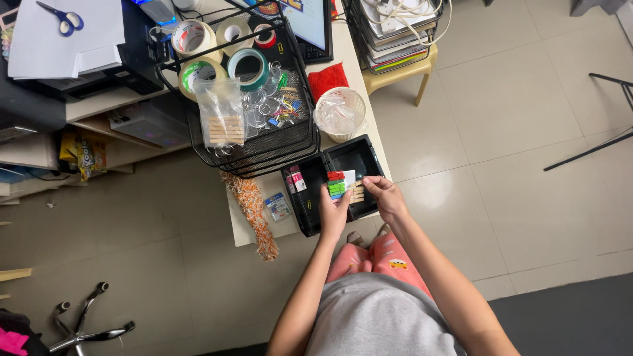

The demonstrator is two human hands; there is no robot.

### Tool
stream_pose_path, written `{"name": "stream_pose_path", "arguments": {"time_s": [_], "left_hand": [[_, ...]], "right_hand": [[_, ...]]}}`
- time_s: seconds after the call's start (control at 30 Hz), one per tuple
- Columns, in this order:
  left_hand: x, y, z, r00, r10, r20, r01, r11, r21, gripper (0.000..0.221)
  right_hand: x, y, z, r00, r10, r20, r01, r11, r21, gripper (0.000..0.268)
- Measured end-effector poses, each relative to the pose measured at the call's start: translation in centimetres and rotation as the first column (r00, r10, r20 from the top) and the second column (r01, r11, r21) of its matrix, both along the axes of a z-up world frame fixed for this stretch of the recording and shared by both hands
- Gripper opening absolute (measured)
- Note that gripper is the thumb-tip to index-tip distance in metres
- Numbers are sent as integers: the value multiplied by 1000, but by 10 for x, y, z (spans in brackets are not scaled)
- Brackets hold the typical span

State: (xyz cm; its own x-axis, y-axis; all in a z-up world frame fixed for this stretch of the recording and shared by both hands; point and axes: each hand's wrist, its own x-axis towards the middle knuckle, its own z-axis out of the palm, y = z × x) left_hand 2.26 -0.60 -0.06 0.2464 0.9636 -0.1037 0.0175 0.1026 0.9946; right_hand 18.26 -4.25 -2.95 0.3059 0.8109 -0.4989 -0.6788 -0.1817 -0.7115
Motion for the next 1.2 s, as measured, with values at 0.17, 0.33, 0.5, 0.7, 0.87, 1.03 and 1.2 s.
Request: {"name": "stream_pose_path", "arguments": {"time_s": [0.17, 0.33, 0.5, 0.7, 0.87, 1.03, 1.2], "left_hand": [[5, 0, 4, 997, 72, -10, -72, 997, 19, 40], [4, 5, 6, 993, 110, 37, -110, 994, -2, 41], [2, 14, 20, 990, 119, 70, -118, 993, -19, 40], [1, 29, 29, 982, 131, 139, -128, 991, -27, 41], [-1, 40, 49, 969, 188, 162, -189, 982, -14, 37], [-9, 62, 83, 945, 283, 167, -284, 959, -13, 35], [-23, 81, 95, 896, 406, 181, -419, 907, 38, 35]], "right_hand": [[-10, 9, 3, 1000, -23, 18, 23, 1000, -14, 9], [-6, 18, 1, 994, -11, 112, 9, 1000, 26, 7], [4, 35, 4, 978, 92, 187, -102, 994, 44, 6], [12, 54, 15, 948, 198, 250, -221, 973, 66, 7], [17, 76, 63, 897, 348, 272, -381, 921, 80, 8], [20, 115, 98, 809, 506, 300, -558, 822, 116, 9], [8, 180, 185, 294, 175, 940, -465, 885, -20, 13]]}}
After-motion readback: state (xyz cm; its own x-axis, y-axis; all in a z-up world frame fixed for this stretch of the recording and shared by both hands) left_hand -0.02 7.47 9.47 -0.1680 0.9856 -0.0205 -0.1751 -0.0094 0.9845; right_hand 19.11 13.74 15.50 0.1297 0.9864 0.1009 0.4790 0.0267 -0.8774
